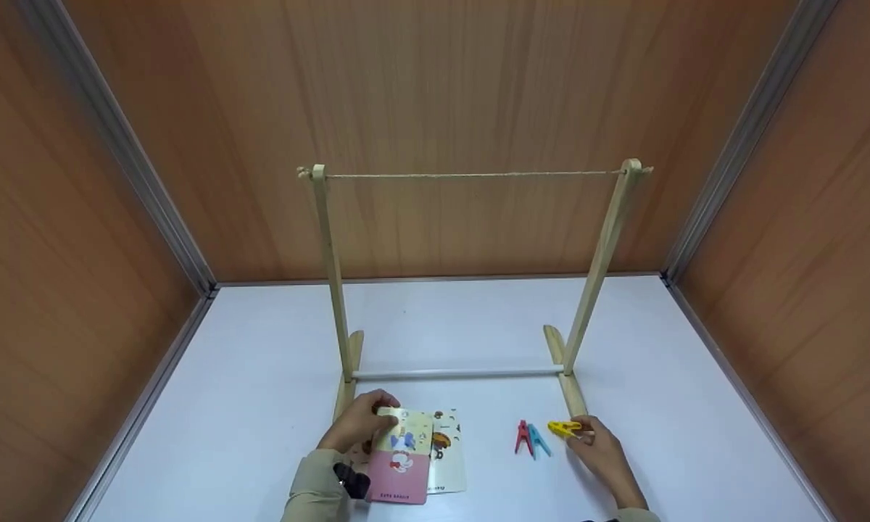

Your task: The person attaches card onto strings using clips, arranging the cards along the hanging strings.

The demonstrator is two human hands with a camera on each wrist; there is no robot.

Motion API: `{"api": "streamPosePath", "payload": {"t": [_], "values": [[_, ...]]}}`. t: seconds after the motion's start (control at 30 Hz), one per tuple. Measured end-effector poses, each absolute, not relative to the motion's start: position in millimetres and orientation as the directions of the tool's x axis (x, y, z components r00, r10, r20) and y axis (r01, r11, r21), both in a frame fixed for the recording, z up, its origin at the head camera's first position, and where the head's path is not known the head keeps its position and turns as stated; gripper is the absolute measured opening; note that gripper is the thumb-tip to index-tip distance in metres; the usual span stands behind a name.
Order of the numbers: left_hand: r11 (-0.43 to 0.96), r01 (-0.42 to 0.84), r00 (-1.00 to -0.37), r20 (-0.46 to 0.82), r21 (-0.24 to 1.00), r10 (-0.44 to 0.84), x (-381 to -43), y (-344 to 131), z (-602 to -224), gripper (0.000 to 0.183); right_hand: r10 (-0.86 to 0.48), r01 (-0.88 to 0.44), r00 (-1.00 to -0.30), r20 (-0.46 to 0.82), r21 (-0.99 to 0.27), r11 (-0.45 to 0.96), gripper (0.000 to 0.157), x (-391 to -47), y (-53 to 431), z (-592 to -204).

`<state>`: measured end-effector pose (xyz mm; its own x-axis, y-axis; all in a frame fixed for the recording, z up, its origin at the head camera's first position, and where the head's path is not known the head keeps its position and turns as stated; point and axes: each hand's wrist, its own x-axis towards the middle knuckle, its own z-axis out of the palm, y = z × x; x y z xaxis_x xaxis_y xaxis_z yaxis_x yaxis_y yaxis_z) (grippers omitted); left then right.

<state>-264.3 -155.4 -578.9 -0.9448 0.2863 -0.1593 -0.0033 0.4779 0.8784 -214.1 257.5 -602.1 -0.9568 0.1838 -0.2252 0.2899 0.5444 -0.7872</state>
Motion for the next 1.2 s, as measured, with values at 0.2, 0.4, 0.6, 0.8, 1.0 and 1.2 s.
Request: {"api": "streamPosePath", "payload": {"t": [0.2, 0.4, 0.6, 0.8, 1.0, 1.2], "values": [[0.383, -0.072, -0.945, -0.186, 0.921, 0.269, -263.4, -153.3, -577.1, 0.025, 0.190, 0.289, -0.956, -0.225, -0.838, 0.463, 0.047, -214.6, 259.7, -600.6], [0.264, -0.146, -0.950, -0.209, 0.953, 0.231, -263.6, -151.5, -576.9, 0.034, 0.211, 0.328, -0.941, -0.263, -0.863, 0.385, 0.052, -215.7, 258.8, -598.6], [0.157, -0.193, -0.953, -0.223, 0.969, 0.205, -264.0, -145.7, -576.7, 0.037, 0.231, 0.313, -0.942, -0.242, -0.880, 0.357, 0.052, -216.3, 258.0, -594.9], [0.059, -0.185, -0.956, -0.193, 0.981, 0.219, -262.7, -135.1, -573.3, 0.036, 0.236, 0.293, -0.947, -0.219, -0.889, 0.351, 0.056, -218.1, 258.3, -589.8], [-0.037, -0.171, -0.963, -0.158, 0.985, 0.220, -264.8, -122.1, -568.0, 0.032, 0.241, 0.270, -0.952, -0.191, -0.894, 0.358, 0.054, -222.0, 255.7, -581.8], [-0.066, -0.167, -0.971, -0.153, 0.984, 0.182, -272.3, -107.6, -560.6, 0.029, 0.249, 0.256, -0.952, -0.179, -0.911, 0.324, 0.059, -227.7, 254.2, -570.9]]}}
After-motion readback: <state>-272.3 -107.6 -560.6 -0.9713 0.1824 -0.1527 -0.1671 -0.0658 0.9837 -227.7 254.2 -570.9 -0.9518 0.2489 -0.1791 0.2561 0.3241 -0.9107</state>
